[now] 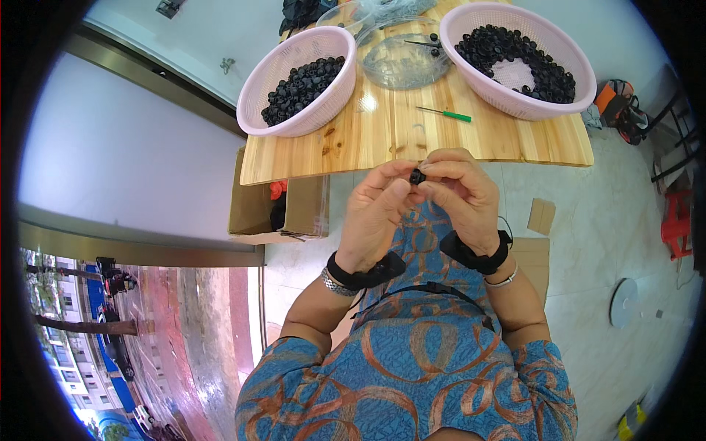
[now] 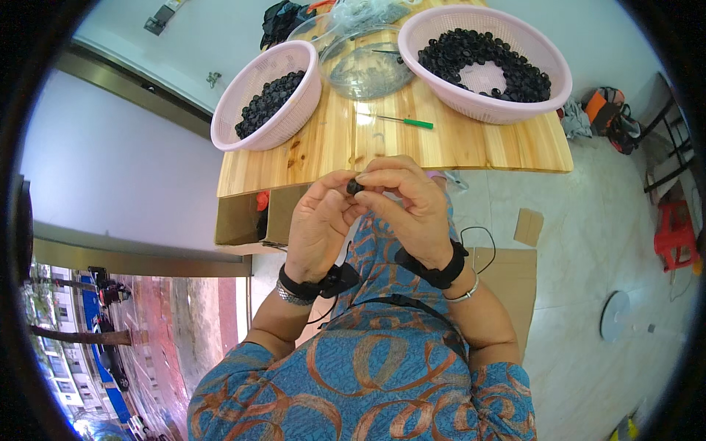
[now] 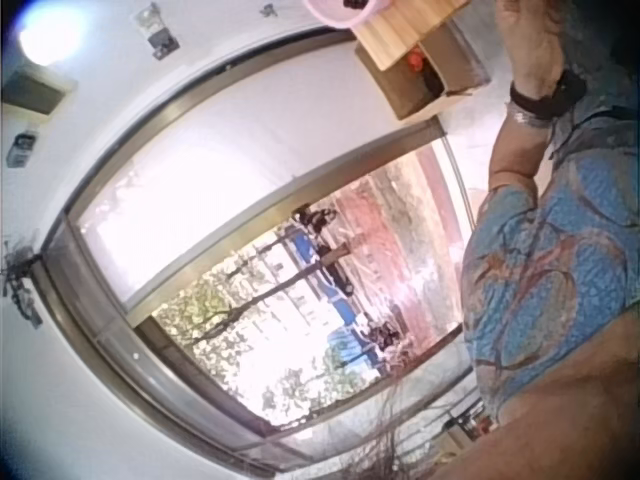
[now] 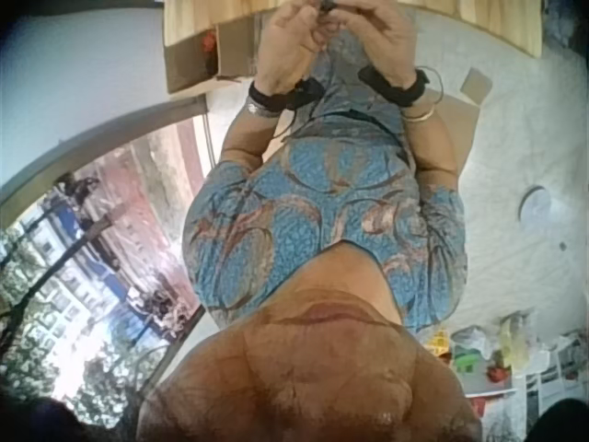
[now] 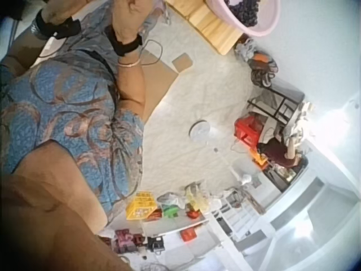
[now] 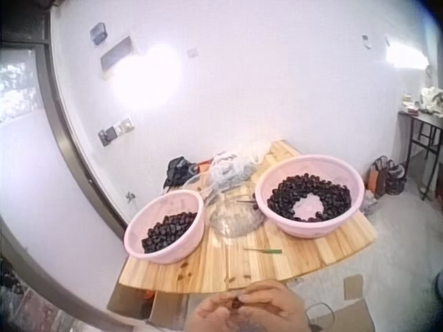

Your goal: The recorder is assembling small black components by inserting internal pieces or connectors.

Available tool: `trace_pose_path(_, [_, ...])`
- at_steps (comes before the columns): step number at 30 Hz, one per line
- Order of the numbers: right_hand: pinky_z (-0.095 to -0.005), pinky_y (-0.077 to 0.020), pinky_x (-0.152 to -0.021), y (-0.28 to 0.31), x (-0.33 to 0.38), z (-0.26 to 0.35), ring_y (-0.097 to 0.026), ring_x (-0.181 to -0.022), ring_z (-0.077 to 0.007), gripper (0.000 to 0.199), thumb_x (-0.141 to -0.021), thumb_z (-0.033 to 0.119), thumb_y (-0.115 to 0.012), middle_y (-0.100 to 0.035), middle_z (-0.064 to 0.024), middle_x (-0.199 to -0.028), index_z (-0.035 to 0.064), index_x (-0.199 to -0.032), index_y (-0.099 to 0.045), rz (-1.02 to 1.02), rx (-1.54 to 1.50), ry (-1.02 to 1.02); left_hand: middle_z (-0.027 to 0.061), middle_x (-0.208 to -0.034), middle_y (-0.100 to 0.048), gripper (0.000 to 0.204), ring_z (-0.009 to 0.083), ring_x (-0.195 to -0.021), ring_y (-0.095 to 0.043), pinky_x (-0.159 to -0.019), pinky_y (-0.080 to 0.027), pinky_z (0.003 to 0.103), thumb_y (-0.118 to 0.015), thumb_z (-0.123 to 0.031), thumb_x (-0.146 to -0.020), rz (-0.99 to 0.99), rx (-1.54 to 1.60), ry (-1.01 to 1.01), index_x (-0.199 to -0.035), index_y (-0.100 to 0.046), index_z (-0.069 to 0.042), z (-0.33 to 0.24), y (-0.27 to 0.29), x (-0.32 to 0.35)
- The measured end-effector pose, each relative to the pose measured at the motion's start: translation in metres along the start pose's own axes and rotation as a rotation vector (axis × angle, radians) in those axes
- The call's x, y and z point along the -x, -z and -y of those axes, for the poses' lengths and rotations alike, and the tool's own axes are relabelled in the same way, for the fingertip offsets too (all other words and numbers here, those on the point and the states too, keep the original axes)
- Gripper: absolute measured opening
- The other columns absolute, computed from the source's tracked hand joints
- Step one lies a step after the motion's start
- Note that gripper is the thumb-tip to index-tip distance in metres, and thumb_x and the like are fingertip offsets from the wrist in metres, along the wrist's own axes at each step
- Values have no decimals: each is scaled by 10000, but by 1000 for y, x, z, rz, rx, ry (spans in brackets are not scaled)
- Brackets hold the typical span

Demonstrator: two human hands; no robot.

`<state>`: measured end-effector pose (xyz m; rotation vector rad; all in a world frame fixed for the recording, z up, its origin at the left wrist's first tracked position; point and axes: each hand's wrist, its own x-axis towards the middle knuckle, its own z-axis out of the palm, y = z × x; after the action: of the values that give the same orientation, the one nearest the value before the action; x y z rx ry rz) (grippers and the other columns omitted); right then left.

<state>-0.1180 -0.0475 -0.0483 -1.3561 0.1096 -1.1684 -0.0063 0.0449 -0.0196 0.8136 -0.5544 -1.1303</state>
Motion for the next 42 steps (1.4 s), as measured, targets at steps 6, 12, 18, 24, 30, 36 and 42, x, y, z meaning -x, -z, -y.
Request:
trace_pose_path(6, [-235,-481,-690,1,-12,6,-569,-789,-132,238,-714,-12,-679,-554,-101,-1005,-11,-938,-599,50,168,21,62,-964,-599,244,109,-842,-561,-740,-458,221,-581,-46,-843,44,-153,-38,-1078,-537,-1,-11,3,-7])
trace_pose_path(12, [-168,-416,-546,1,-10,4,-510,-623,-45,264,-709,2,-706,-561,-32,-846,0,-945,-589,76,-13,-134,62,-975,-602,232,102,-861,-560,-719,-450,210,-584,-34,-837,66,-168,-29,-1065,-553,-3,-11,12,-7])
trace_pose_path(18, [-140,-371,-500,3,-8,6,-485,-617,-9,277,-736,9,-698,-545,29,-752,3,-983,-574,113,-90,-252,101,-1010,-600,228,151,-924,-576,-801,-477,264,-528,-15,-859,94,-144,56,-1087,-538,-1,-12,12,-1])
trace_pose_path(24, [-149,-381,-506,4,-6,4,-493,-622,-29,237,-781,11,-651,-550,11,-803,-3,-1007,-581,129,-290,-367,123,-1030,-595,224,169,-929,-593,-810,-506,275,-487,-17,-881,116,-15,85,-1100,-529,2,-7,16,0])
trace_pose_path(30, [-160,-417,-539,14,-6,-7,-523,-657,-52,198,-801,13,-626,-532,-10,-802,-20,-991,-582,210,-269,-289,125,-1035,-592,214,169,-895,-606,-790,-522,273,-473,-18,-889,120,9,44,-1092,-534,13,0,15,0])
trace_pose_path(36, [-178,-436,-570,17,-14,-12,-545,-683,-75,197,-831,37,-593,-559,-34,-836,-26,-1016,-566,264,-284,-223,121,-1013,-598,213,172,-864,-614,-785,-524,285,-473,-10,-887,121,-34,53,-1089,-535,15,-3,15,-6])
trace_pose_path(42, [-186,-437,-592,12,-15,-8,-539,-656,-79,200,-867,69,-536,-576,-26,-794,-12,-1048,-558,104,-266,-462,103,-992,-603,223,155,-837,-604,-752,-510,264,-500,-17,-875,9,-134,-19,-1091,-544,12,-21,18,-17])
